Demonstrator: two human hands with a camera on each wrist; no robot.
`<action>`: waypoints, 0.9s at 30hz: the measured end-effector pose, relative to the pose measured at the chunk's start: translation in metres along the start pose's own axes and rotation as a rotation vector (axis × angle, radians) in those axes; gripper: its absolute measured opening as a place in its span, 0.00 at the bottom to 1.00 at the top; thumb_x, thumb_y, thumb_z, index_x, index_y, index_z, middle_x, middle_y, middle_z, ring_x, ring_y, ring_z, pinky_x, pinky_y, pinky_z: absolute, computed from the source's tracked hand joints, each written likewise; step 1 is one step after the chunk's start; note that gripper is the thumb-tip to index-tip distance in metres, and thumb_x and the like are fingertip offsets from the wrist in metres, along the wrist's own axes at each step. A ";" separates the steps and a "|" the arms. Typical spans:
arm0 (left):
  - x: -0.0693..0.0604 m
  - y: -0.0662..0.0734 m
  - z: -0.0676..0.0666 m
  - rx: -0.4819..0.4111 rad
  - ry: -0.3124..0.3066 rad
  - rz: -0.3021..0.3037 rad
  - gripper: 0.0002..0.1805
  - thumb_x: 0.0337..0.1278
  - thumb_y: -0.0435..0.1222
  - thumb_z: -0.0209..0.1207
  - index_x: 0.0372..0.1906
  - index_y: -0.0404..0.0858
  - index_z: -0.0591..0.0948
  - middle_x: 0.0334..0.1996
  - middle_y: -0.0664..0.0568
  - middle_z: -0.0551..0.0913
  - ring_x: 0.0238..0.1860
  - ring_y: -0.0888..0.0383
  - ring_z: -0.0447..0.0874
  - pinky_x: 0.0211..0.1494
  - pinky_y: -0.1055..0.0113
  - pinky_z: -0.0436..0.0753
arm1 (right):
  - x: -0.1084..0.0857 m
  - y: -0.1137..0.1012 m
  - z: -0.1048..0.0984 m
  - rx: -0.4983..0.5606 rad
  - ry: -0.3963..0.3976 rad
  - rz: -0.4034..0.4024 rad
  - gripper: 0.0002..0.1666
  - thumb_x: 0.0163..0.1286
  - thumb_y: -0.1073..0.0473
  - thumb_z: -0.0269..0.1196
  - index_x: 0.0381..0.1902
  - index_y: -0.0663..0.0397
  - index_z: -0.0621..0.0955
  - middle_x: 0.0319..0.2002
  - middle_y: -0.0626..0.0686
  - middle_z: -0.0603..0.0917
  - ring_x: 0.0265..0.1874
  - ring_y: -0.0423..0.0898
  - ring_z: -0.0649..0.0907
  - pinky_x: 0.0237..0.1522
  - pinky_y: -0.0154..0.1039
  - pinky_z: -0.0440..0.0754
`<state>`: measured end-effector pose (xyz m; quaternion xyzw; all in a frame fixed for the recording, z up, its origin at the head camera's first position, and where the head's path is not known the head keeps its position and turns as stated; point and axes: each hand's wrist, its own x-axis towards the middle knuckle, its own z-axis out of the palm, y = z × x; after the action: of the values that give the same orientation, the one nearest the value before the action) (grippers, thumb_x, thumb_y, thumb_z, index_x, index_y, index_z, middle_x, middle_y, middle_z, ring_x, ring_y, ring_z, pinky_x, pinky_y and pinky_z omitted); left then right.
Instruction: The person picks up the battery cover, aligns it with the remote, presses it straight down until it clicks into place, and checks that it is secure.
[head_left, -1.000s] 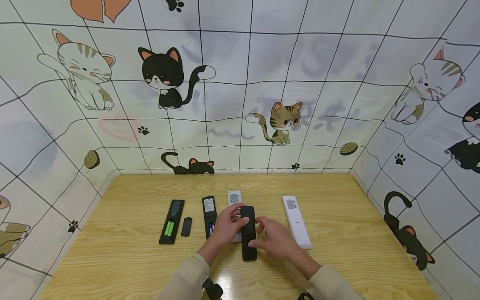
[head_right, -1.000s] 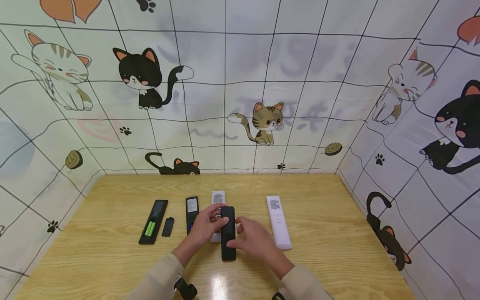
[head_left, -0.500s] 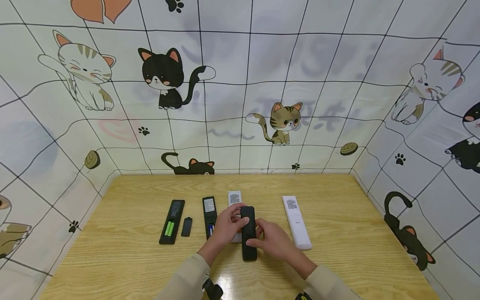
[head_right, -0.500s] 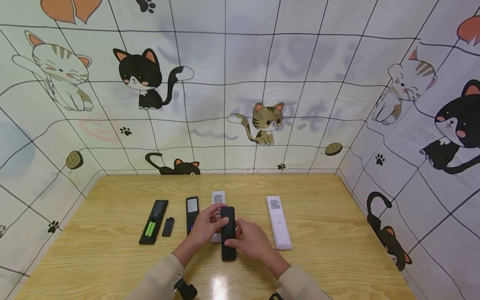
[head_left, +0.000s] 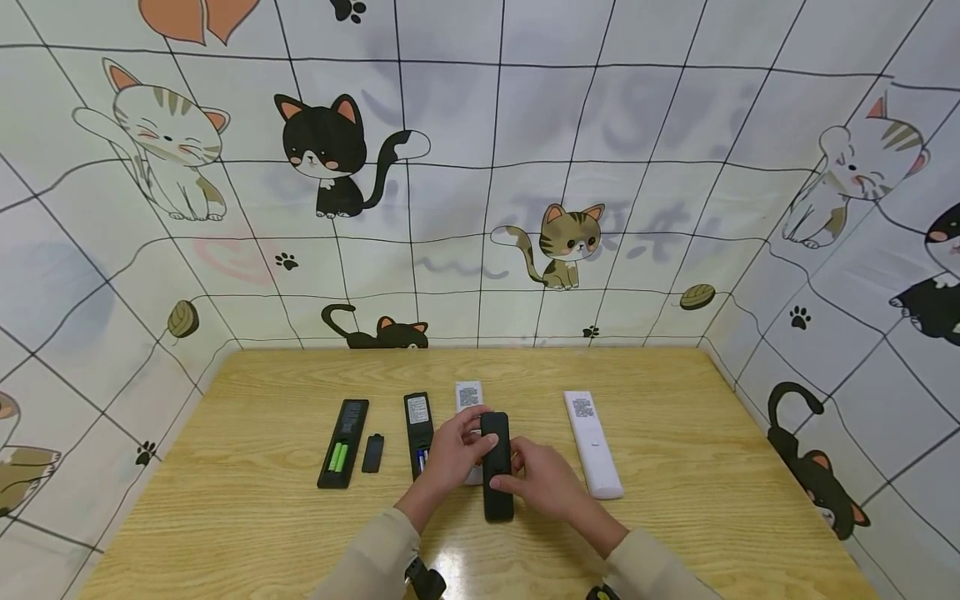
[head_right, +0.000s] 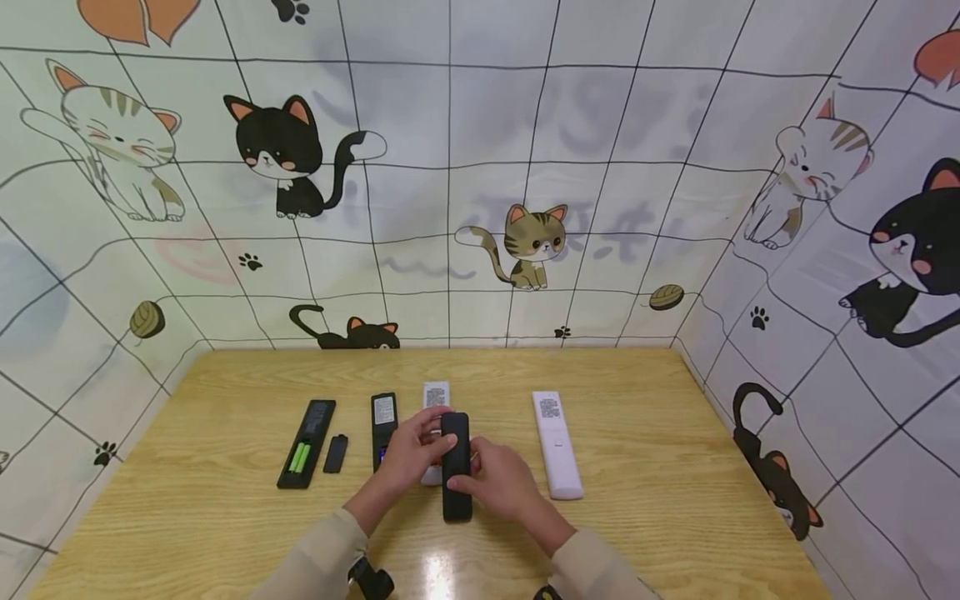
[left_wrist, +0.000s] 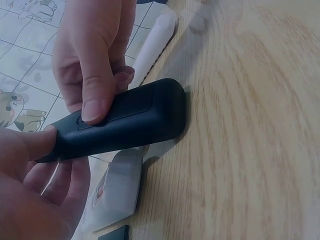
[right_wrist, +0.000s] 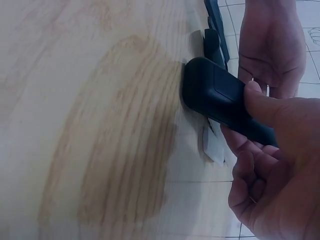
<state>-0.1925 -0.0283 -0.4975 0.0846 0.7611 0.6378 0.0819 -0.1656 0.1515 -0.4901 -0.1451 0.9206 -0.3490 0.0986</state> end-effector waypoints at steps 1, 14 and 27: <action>0.000 0.000 0.000 0.006 0.003 0.004 0.22 0.64 0.35 0.61 0.62 0.47 0.76 0.53 0.45 0.84 0.43 0.55 0.85 0.39 0.64 0.83 | 0.000 -0.001 0.000 -0.002 0.002 0.004 0.25 0.61 0.43 0.68 0.48 0.53 0.77 0.28 0.43 0.81 0.23 0.37 0.75 0.24 0.31 0.69; -0.002 0.002 0.001 0.022 0.012 0.022 0.22 0.63 0.34 0.61 0.62 0.45 0.76 0.54 0.43 0.84 0.43 0.55 0.85 0.36 0.66 0.82 | 0.000 -0.001 0.001 0.035 -0.007 0.007 0.24 0.62 0.45 0.69 0.47 0.54 0.78 0.28 0.44 0.81 0.22 0.38 0.74 0.23 0.32 0.69; -0.002 0.003 0.002 0.003 0.028 0.021 0.23 0.63 0.33 0.61 0.63 0.43 0.75 0.55 0.41 0.83 0.45 0.50 0.86 0.36 0.64 0.82 | 0.000 -0.001 0.001 0.017 -0.008 -0.010 0.26 0.61 0.46 0.69 0.49 0.56 0.76 0.29 0.44 0.80 0.22 0.38 0.73 0.23 0.31 0.69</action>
<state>-0.1896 -0.0262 -0.4954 0.0837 0.7622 0.6387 0.0642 -0.1645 0.1499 -0.4901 -0.1503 0.9165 -0.3566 0.1018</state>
